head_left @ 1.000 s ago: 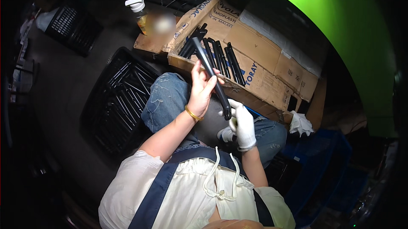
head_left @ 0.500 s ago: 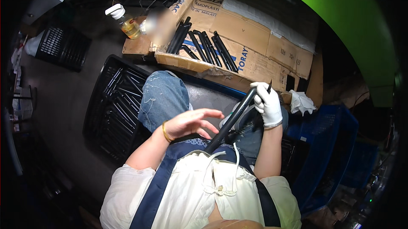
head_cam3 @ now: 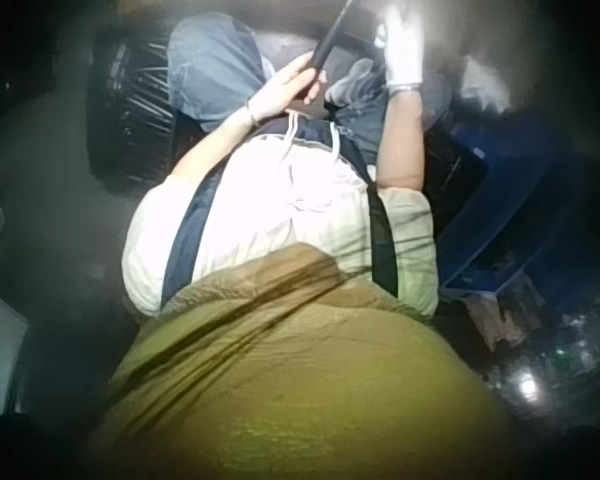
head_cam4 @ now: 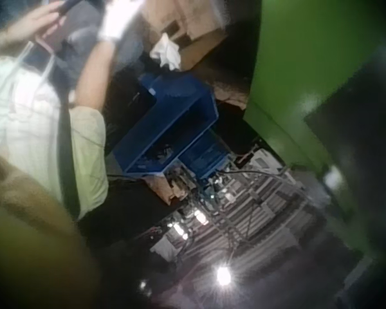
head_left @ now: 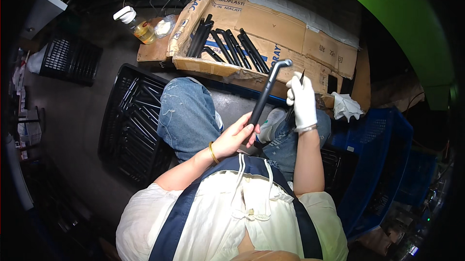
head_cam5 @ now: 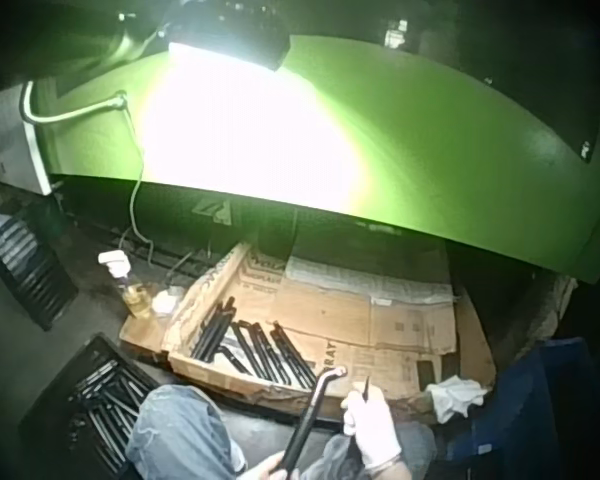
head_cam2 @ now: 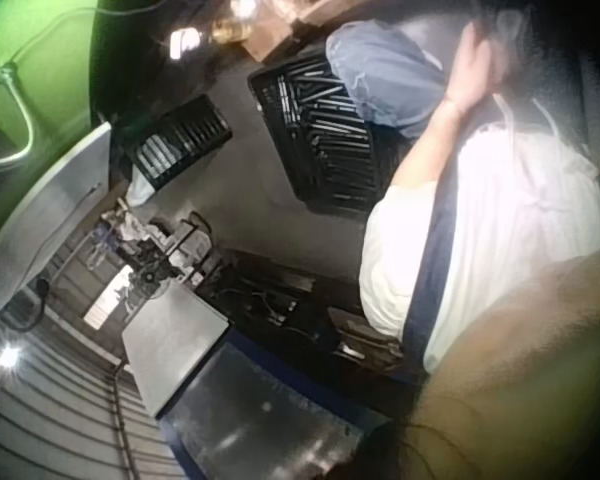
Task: The person trims excess plastic from curved plastic pipes by scraping their edges and holes with a handheld blade, then places the finished pipes into a plastic crate.
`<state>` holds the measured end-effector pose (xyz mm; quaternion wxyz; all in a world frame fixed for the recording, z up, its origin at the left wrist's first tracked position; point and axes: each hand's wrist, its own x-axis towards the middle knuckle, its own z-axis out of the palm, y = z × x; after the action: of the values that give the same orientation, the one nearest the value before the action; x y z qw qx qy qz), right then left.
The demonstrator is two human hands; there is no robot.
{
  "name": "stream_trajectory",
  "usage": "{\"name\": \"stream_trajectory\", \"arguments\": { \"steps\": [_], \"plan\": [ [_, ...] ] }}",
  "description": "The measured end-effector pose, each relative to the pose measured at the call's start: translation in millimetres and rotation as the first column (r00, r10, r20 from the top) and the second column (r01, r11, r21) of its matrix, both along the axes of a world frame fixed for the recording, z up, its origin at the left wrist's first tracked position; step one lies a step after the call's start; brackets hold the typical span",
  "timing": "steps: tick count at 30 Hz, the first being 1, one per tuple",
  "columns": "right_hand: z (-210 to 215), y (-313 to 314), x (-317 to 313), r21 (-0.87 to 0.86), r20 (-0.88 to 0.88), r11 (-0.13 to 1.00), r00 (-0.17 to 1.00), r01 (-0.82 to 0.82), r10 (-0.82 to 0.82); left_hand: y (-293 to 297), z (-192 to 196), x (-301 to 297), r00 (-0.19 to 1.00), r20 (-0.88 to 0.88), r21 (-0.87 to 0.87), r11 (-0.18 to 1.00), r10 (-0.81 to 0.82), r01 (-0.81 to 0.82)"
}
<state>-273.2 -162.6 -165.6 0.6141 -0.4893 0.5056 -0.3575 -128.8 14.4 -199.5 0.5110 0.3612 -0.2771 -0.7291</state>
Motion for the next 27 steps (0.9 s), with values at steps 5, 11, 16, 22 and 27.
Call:
{"name": "stream_trajectory", "arguments": {
  "steps": [5,11,16,22,27],
  "plan": [
    [13.1,51.3,-11.9,-0.019,-0.291,0.909,0.872,-0.417,0.394,0.6,5.9,6.9,0.968,-0.172,0.047,0.983,0.185,-0.179],
    [31.4,95.6,-9.5,-0.265,-0.582,0.704,0.692,-0.659,0.428,5.5,17.8,13.4,0.969,-0.114,0.019,0.976,0.219,-0.218],
    [42.8,102.4,-9.1,-0.354,-0.611,0.662,0.7,-0.661,0.371,7.4,26.8,11.0,0.952,0.074,0.044,0.953,0.296,-0.3],
    [45.6,107.2,-7.2,-0.385,-0.644,0.583,0.661,-0.716,0.386,12.6,27.3,11.8,0.947,0.138,0.053,0.953,0.29,-0.3],
    [50.7,115.1,0.9,-0.349,-0.653,0.629,0.662,-0.694,0.368,13.3,25.4,6.7,0.926,0.158,0.033,0.935,0.343,-0.352]
  ]
}}
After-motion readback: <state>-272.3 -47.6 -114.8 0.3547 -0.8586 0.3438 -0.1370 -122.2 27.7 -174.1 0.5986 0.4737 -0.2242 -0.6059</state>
